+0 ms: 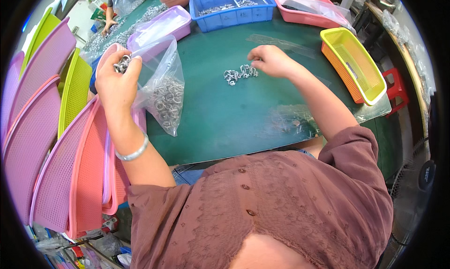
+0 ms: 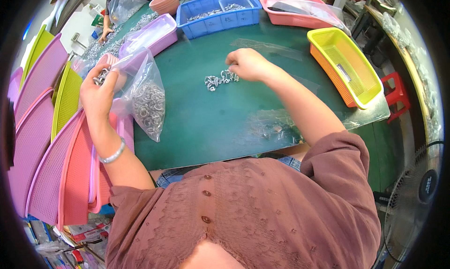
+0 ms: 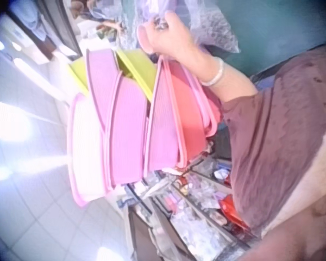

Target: The person sorts through metal clips on a table, places them into a plastic bag, writes on a small piece of paper with a pen, and then walks to a storage shelf to retrieve a different bag of metal clips.

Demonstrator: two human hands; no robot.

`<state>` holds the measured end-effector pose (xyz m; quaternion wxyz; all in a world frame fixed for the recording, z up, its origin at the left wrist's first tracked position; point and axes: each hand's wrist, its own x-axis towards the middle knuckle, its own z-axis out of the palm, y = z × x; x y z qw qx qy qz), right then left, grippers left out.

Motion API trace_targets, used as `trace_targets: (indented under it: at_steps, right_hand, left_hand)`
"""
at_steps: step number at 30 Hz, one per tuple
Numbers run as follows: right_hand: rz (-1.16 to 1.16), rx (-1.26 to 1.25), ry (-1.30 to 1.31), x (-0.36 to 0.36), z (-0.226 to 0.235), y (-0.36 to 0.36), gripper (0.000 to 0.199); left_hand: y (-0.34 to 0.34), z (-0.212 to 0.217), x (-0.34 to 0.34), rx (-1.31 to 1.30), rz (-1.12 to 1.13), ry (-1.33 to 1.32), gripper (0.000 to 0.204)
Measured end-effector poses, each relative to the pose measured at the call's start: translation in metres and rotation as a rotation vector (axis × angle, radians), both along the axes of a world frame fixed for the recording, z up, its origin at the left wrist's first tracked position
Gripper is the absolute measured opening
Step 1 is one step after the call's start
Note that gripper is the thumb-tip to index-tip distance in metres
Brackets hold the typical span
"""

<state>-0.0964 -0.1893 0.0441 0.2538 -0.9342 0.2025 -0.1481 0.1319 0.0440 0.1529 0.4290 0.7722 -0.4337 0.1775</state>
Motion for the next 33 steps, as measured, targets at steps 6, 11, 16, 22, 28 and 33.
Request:
trace_targets:
  at_steps: [6, 11, 16, 22, 28, 33]
  right_hand:
    - [0.043, -0.224, 0.121, 0.030, -0.016, 0.016, 0.032]
    - [0.089, -0.306, 0.152, 0.033, -0.021, 0.026, 0.031]
    - [0.175, -0.059, -0.060, 0.014, -0.013, 0.034, 0.024]
    - [0.241, 0.628, -0.316, -0.011, -0.005, 0.061, 0.026]
    - [0.284, 1.054, -0.581, -0.021, -0.021, 0.073, 0.036]
    - [0.284, 0.956, -0.640, -0.021, -0.020, 0.082, 0.037]
  left_hand:
    - [-0.009, -0.001, 0.009, 0.342, 0.080, -0.300, 0.034]
    - [-0.004, -0.006, 0.000, 0.131, 0.013, -0.218, 0.031]
    - [-0.001, -0.013, -0.077, -0.294, -0.277, -0.188, 0.015]
    - [-0.022, -0.108, -0.108, 0.138, -0.663, 0.887, 0.034]
    - [-0.029, -0.129, -0.120, 0.157, -0.716, 0.763, 0.034]
    - [-0.030, -0.128, -0.123, 0.025, -0.719, 0.715, 0.014]
